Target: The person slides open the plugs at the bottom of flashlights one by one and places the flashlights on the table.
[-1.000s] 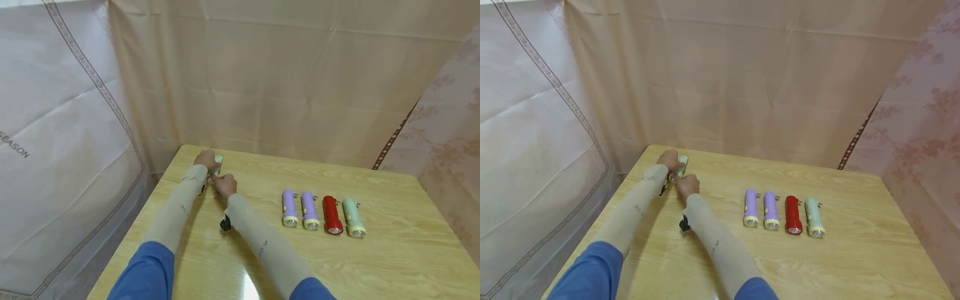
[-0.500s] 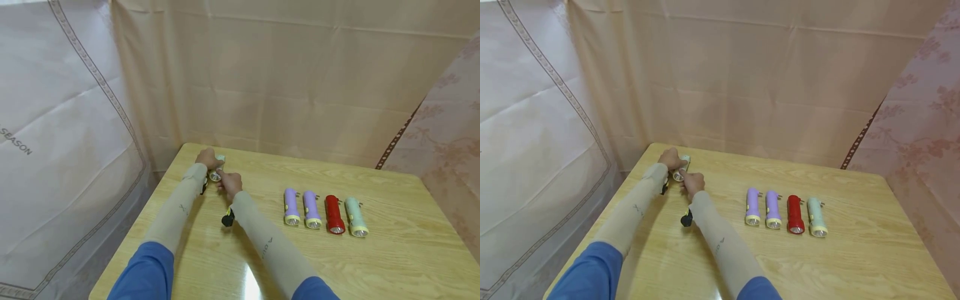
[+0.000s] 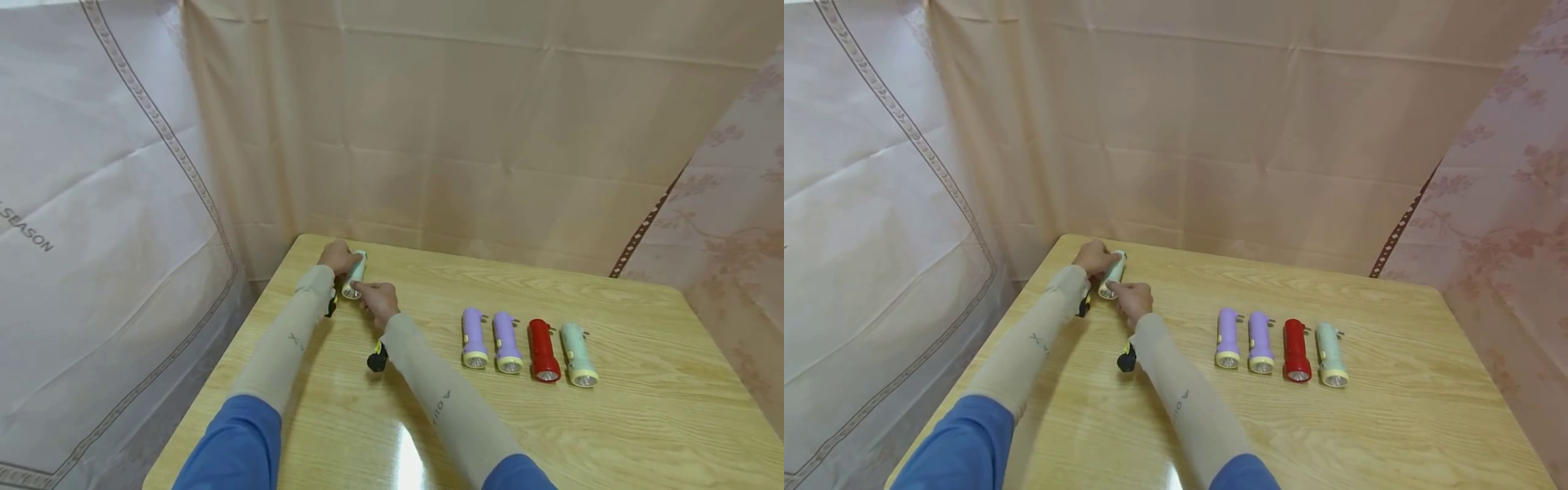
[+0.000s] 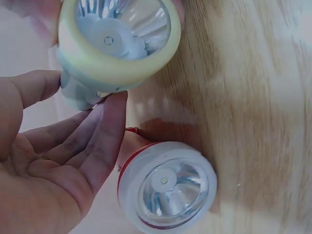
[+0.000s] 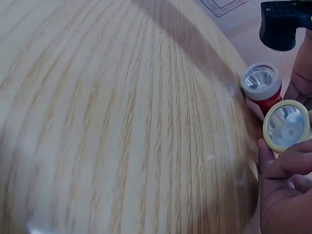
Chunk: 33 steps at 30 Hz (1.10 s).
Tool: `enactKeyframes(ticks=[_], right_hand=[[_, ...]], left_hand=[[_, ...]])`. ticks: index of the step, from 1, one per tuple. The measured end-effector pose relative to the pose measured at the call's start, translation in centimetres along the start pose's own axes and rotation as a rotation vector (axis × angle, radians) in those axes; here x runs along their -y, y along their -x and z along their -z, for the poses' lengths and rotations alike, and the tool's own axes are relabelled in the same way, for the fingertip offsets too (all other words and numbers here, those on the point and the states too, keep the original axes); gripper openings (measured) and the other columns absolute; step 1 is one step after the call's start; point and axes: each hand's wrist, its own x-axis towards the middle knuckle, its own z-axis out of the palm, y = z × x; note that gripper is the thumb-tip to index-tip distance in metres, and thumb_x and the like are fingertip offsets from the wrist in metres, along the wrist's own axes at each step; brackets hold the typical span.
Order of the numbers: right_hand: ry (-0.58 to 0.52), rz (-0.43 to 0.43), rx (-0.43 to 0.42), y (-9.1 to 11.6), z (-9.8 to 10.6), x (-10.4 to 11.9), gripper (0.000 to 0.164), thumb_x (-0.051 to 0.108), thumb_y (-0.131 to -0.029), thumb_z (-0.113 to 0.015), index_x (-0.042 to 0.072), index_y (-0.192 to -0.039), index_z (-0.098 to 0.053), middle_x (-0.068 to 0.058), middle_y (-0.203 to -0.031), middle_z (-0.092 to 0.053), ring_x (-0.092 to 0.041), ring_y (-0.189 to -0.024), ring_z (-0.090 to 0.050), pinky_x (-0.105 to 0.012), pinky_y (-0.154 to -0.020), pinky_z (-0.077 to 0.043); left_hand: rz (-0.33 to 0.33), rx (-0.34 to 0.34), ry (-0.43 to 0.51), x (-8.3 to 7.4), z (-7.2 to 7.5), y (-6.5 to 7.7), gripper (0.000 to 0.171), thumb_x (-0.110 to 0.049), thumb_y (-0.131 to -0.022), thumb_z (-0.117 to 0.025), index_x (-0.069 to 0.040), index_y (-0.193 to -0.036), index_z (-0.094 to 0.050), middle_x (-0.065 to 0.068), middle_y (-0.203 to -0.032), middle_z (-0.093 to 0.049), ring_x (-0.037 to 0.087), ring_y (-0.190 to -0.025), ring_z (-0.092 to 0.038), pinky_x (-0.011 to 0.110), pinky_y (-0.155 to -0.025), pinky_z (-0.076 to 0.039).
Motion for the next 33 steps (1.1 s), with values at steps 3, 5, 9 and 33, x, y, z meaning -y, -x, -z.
enactKeyframes(ticks=[3, 5, 9, 33], right_hand=[[0.006, 0.011, 0.001, -0.1, 0.1, -0.1, 0.029, 0.03, -0.08, -0.076, 0.005, -0.093, -0.073, -0.008, -0.076, -0.063, -0.015, -0.06, -0.053, -0.023, -0.049, -0.041], [0.013, 0.022, 0.009, -0.1, 0.2, -0.1, 0.03, 0.03, -0.079, -0.077, 0.004, -0.094, -0.073, -0.008, -0.075, -0.063, -0.014, -0.059, -0.053, -0.023, -0.049, -0.041], [0.032, 0.027, 0.026, -0.2, 0.5, -0.2, 0.032, 0.031, -0.079, -0.078, 0.005, -0.097, -0.073, -0.006, -0.075, -0.062, -0.013, -0.058, -0.052, -0.022, -0.048, -0.04], [0.146, 0.006, 0.144, 1.1, 3.0, 0.4, 0.039, 0.039, -0.082, -0.074, 0.01, -0.107, -0.068, -0.005, -0.094, -0.065, -0.021, -0.079, -0.056, -0.031, -0.066, -0.048]], left_hand=[[0.015, -0.016, 0.047, 0.1, 0.0, 0.3, 0.038, -0.035, -0.092, -0.061, 0.001, -0.106, -0.065, 0.015, -0.093, -0.065, 0.02, -0.059, -0.059, 0.03, -0.049, -0.052], [0.03, -0.03, 0.085, 0.0, 0.1, 0.5, 0.04, -0.034, -0.092, -0.062, -0.001, -0.114, -0.062, 0.015, -0.101, -0.063, 0.022, -0.064, -0.061, 0.034, -0.055, -0.055], [0.062, -0.035, 0.159, -0.2, 0.2, 1.0, 0.041, -0.033, -0.092, -0.062, -0.001, -0.118, -0.059, 0.016, -0.106, -0.061, 0.026, -0.069, -0.062, 0.042, -0.064, -0.057], [0.018, 0.001, 0.35, -0.7, -0.1, 2.2, 0.033, -0.03, -0.09, -0.066, -0.007, -0.113, -0.061, 0.016, -0.11, -0.06, 0.026, -0.084, -0.063, 0.045, -0.077, -0.056]])
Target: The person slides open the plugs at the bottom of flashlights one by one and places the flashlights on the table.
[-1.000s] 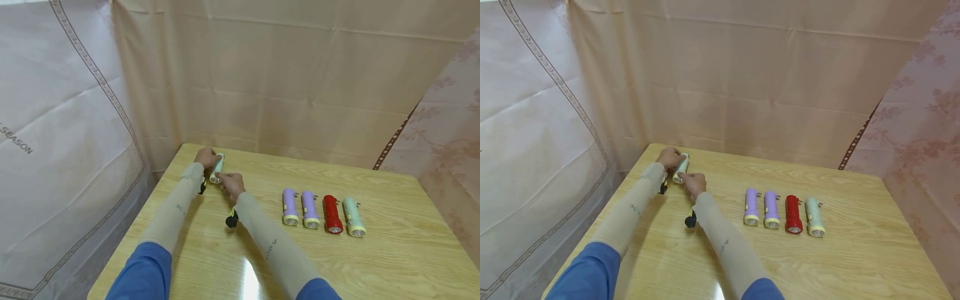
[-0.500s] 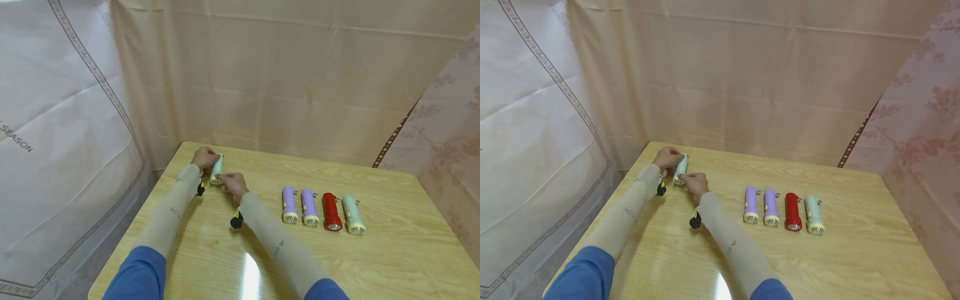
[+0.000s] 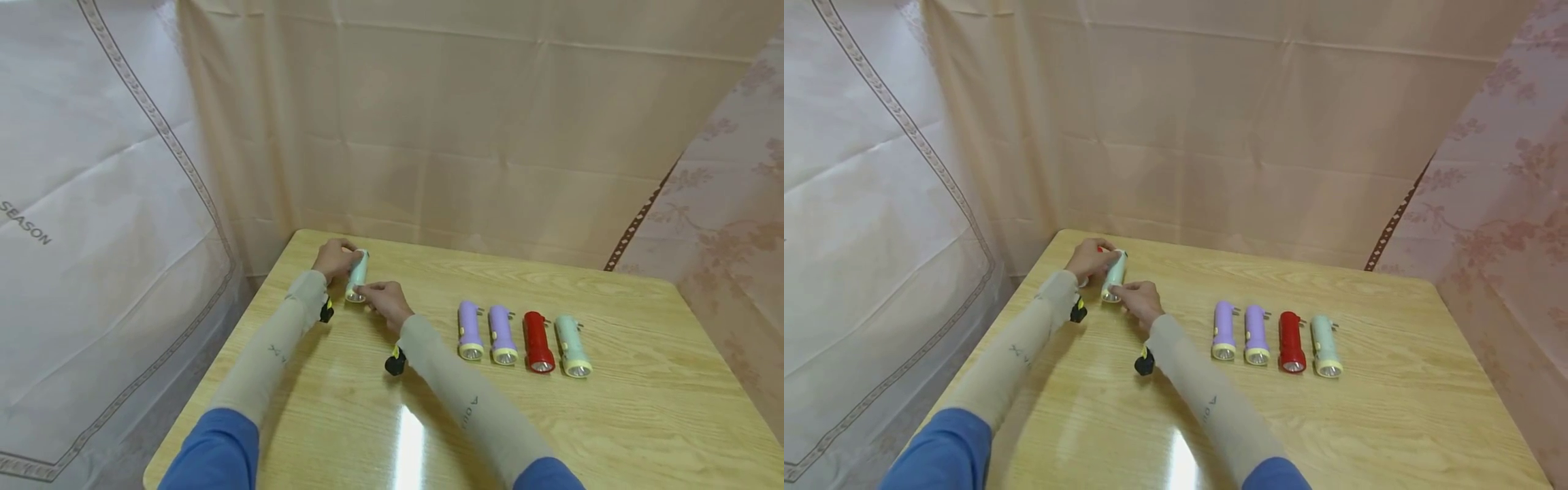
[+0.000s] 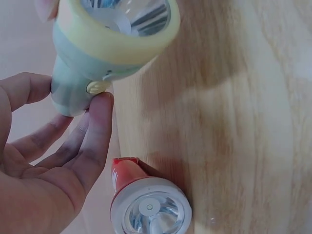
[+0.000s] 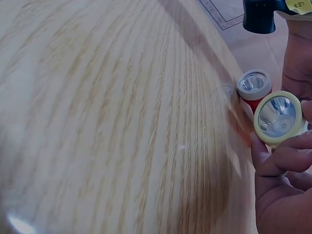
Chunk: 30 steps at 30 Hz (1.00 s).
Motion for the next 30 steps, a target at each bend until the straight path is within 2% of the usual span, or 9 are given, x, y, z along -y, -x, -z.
enactKeyframes(ticks=[8, 15, 23, 30], right_hand=[[0.018, -0.008, 0.031, 0.8, 0.5, -0.2, 0.04, 0.039, -0.082, -0.074, 0.011, -0.109, -0.067, -0.007, -0.091, -0.064, -0.018, -0.071, -0.052, -0.029, -0.06, -0.043], [0.03, -0.013, 0.037, 1.5, 1.0, -0.2, 0.045, 0.038, -0.082, -0.075, 0.009, -0.114, -0.065, -0.006, -0.091, -0.064, -0.016, -0.071, -0.052, -0.028, -0.061, -0.043], [0.042, 0.0, 0.053, 2.4, 1.6, -0.7, 0.049, 0.039, -0.08, -0.077, 0.007, -0.114, -0.065, -0.006, -0.088, -0.064, -0.015, -0.069, -0.051, -0.028, -0.06, -0.043], [0.067, -0.008, 0.069, 3.4, 2.2, -1.3, 0.055, 0.043, -0.078, -0.077, 0.008, -0.117, -0.063, -0.005, -0.085, -0.062, -0.015, -0.068, -0.049, -0.028, -0.062, -0.042]], left_hand=[[-0.007, 0.039, 0.048, 0.5, -0.1, 0.7, 0.034, -0.028, -0.091, -0.066, -0.006, -0.115, -0.058, 0.019, -0.115, -0.057, 0.029, -0.088, -0.066, 0.043, -0.077, -0.057], [-0.028, 0.054, 0.069, 0.4, -0.2, 1.7, 0.036, -0.029, -0.09, -0.067, -0.006, -0.115, -0.057, 0.017, -0.106, -0.059, 0.029, -0.082, -0.067, 0.048, -0.08, -0.055], [-0.082, 0.068, 0.046, 0.3, -0.7, 2.7, 0.037, -0.031, -0.088, -0.069, -0.008, -0.114, -0.059, 0.017, -0.098, -0.062, 0.027, -0.071, -0.068, 0.048, -0.075, -0.056], [-0.114, 0.09, 0.089, 0.2, -1.2, 3.9, 0.034, -0.029, -0.088, -0.069, -0.007, -0.113, -0.059, 0.018, -0.095, -0.062, 0.028, -0.071, -0.067, 0.049, -0.074, -0.056]])
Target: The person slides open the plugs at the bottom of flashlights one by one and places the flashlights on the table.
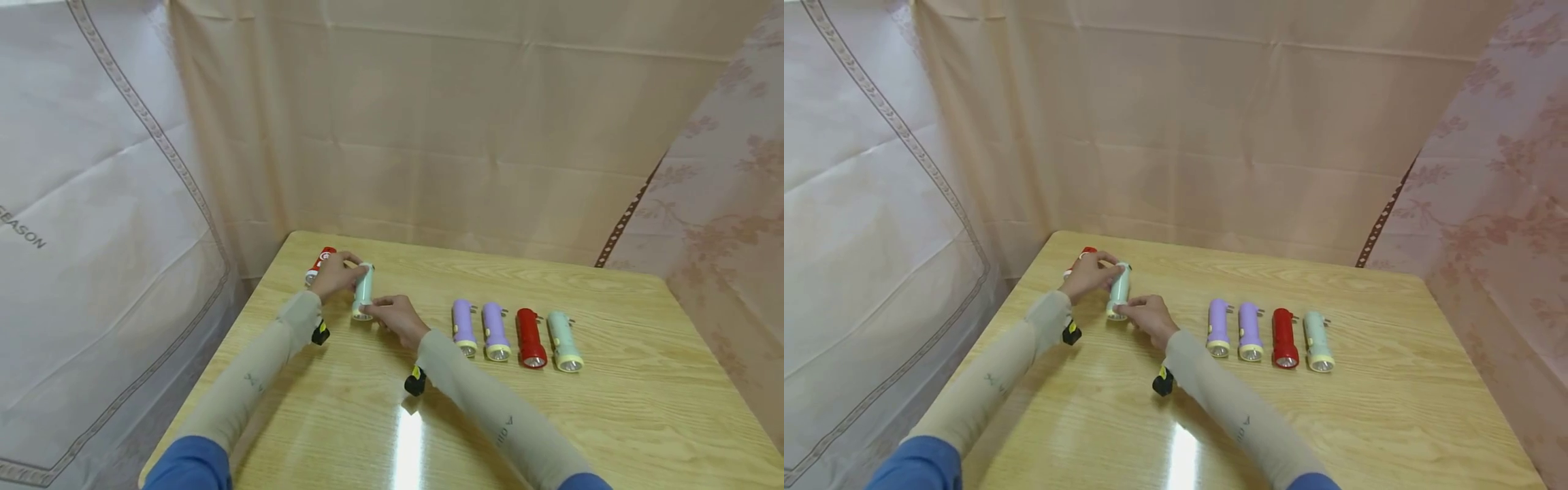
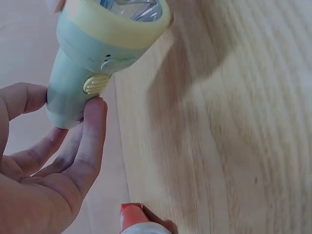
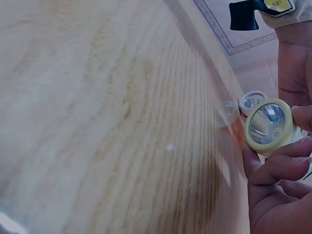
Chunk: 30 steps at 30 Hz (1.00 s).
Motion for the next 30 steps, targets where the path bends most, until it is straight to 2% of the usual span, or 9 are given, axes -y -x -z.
enactKeyframes(ticks=[7, 17, 24, 30], right_hand=[[-0.011, 0.004, 0.011, 0.9, 0.6, -0.5, 0.049, 0.038, -0.076, -0.08, 0.008, -0.112, -0.065, -0.006, -0.088, -0.062, -0.013, -0.064, -0.046, -0.026, -0.055, -0.038], [0.019, -0.017, 0.004, 3.2, 0.5, -0.8, 0.048, 0.038, -0.076, -0.08, 0.008, -0.111, -0.064, -0.003, -0.084, -0.06, -0.013, -0.066, -0.048, -0.027, -0.059, -0.041], [0.024, -0.024, -0.007, 4.5, 1.0, -1.1, 0.053, 0.036, -0.076, -0.081, 0.008, -0.115, -0.061, -0.007, -0.096, -0.06, -0.017, -0.072, -0.051, -0.031, -0.067, -0.048], [0.057, -0.002, -0.019, 5.4, 1.3, -1.3, 0.056, 0.037, -0.074, -0.082, 0.007, -0.116, -0.06, -0.007, -0.111, -0.058, -0.023, -0.086, -0.055, -0.034, -0.073, -0.05]], left_hand=[[-0.025, 0.026, 0.03, -0.5, -0.8, 1.2, 0.032, -0.027, -0.089, -0.069, -0.008, -0.111, -0.059, 0.018, -0.095, -0.063, 0.029, -0.073, -0.066, 0.051, -0.074, -0.056], [-0.078, 0.049, 0.025, -0.1, -1.9, 2.7, 0.029, -0.027, -0.088, -0.07, -0.01, -0.109, -0.059, 0.015, -0.093, -0.066, 0.026, -0.077, -0.066, 0.049, -0.072, -0.057], [-0.115, 0.058, 0.018, -0.4, -2.7, 3.9, 0.03, -0.03, -0.088, -0.07, -0.012, -0.109, -0.059, 0.012, -0.091, -0.068, 0.023, -0.074, -0.068, 0.049, -0.07, -0.057], [-0.176, 0.055, -0.001, -0.5, -3.4, 4.6, 0.03, -0.031, -0.088, -0.069, -0.014, -0.11, -0.059, 0.009, -0.091, -0.068, 0.022, -0.074, -0.067, 0.048, -0.07, -0.057]])
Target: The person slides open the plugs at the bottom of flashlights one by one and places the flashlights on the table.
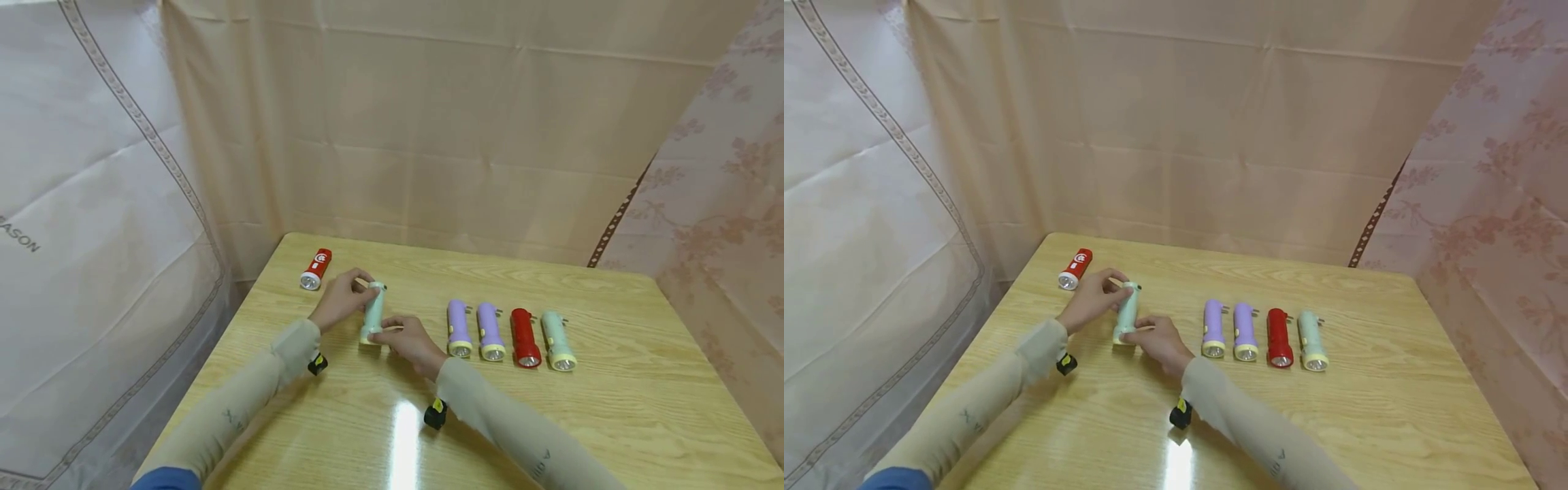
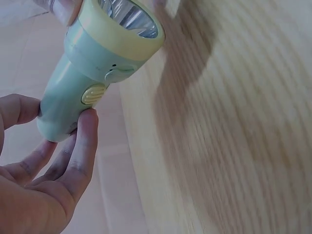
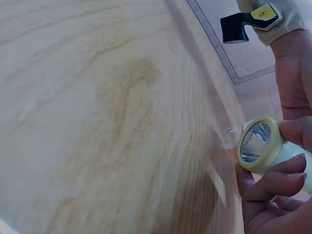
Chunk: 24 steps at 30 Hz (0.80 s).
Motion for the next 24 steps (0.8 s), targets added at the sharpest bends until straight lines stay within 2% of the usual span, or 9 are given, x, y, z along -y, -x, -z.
enactKeyframes(ticks=[6, 12, 24], right_hand=[[0.016, -0.002, 0.006, 1.0, 0.4, -0.2, 0.058, 0.037, -0.074, -0.081, 0.007, -0.118, -0.059, -0.007, -0.109, -0.062, -0.024, -0.091, -0.057, -0.035, -0.073, -0.05], [0.044, 0.007, 0.001, 1.8, 0.8, -0.8, 0.058, 0.039, -0.074, -0.081, 0.008, -0.117, -0.06, -0.008, -0.109, -0.064, -0.022, -0.101, -0.06, -0.037, -0.08, -0.05], [0.059, 0.007, 0.021, 3.4, 1.4, -1.7, 0.058, 0.042, -0.075, -0.08, 0.011, -0.119, -0.059, -0.006, -0.107, -0.065, -0.022, -0.1, -0.06, -0.038, -0.083, -0.05]], left_hand=[[-0.023, 0.003, 0.006, -0.1, -0.7, 0.6, 0.03, -0.034, -0.087, -0.07, -0.016, -0.109, -0.059, 0.008, -0.092, -0.067, 0.023, -0.076, -0.067, 0.048, -0.069, -0.057], [-0.028, 0.005, -0.003, -0.4, -1.2, 1.3, 0.029, -0.035, -0.087, -0.07, -0.018, -0.109, -0.059, 0.007, -0.093, -0.068, 0.021, -0.077, -0.066, 0.049, -0.07, -0.057], [-0.035, 0.028, 0.004, -0.6, -2.2, 2.5, 0.029, -0.034, -0.088, -0.069, -0.018, -0.11, -0.059, 0.006, -0.093, -0.067, 0.021, -0.079, -0.066, 0.045, -0.068, -0.058]])
